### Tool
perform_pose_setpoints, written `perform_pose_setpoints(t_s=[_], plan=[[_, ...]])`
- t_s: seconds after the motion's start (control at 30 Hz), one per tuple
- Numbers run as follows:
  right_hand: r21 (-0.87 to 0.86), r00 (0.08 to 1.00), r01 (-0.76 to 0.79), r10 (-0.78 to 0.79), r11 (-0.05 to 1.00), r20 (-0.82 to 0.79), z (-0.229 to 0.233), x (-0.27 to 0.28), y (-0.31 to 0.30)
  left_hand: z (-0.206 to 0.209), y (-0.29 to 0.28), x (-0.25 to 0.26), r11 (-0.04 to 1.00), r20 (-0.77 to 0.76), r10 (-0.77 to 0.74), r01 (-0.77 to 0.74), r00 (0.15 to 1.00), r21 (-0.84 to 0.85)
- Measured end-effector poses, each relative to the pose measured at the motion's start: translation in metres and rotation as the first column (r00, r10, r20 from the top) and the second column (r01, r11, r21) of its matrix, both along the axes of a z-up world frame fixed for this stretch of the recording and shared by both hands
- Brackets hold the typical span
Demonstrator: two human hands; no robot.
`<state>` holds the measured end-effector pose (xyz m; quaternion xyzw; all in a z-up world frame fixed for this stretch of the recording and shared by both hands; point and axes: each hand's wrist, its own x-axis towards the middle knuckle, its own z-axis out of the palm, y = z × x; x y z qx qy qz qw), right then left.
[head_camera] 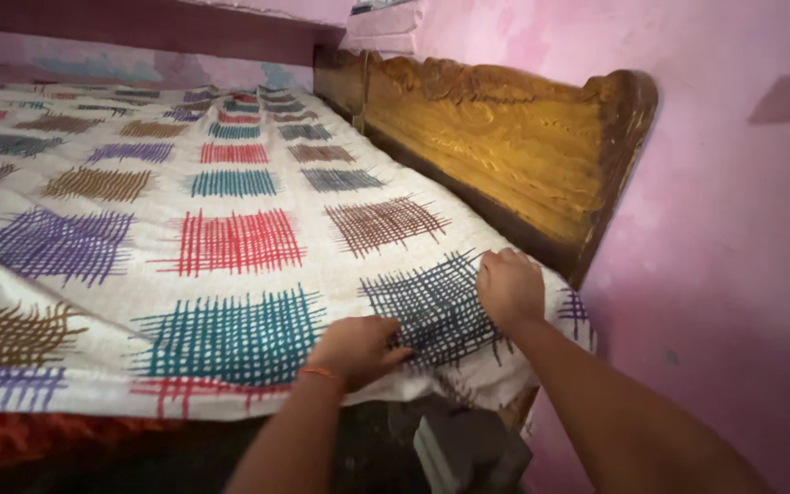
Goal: The person tucks the edges of a patterned bedsheet under the mattress around the headboard and sides of a wooden bed, then smooths the surface of the sheet by hand.
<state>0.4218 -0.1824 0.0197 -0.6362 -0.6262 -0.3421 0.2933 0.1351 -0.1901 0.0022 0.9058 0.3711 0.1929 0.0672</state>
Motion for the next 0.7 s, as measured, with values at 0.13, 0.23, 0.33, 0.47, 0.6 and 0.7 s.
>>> perform_pose_setpoints(t_s=[0.13,0.23,0.33,0.47,0.6,0.7], plan=[[-0.038,0.996,0.071,-0.073,0.997,-0.052,-0.011,0.039,-0.002,-0.021,0.015,0.087,0.983,-0.001,0.003,-0.002,1.0,0.185],[-0.127,1.0,0.022,-0.021,0.992,0.009,-0.014,0.052,-0.01,-0.026,0.007,0.13,0.98,-0.048,0.105,-0.095,0.993,0.172],[-0.297,0.997,0.071,-0.077,0.952,-0.007,-0.02,0.044,-0.017,-0.021,-0.003,0.138,0.981,-0.052,0.076,-0.065,0.996,0.18],[-0.467,0.989,0.02,-0.086,0.884,-0.119,-0.037,0.052,-0.006,-0.001,0.005,0.139,0.992,-0.141,0.12,-0.113,0.983,0.058],[-0.532,0.996,-0.091,0.077,0.842,-0.048,-0.055,0.095,0.028,0.002,0.021,0.167,0.979,-0.249,0.186,-0.202,0.95,-0.039],[-0.576,0.99,-0.139,0.1,0.806,-0.098,-0.052,0.112,0.036,0.0,0.04,0.188,0.964,-0.237,0.246,-0.263,0.94,-0.04]])
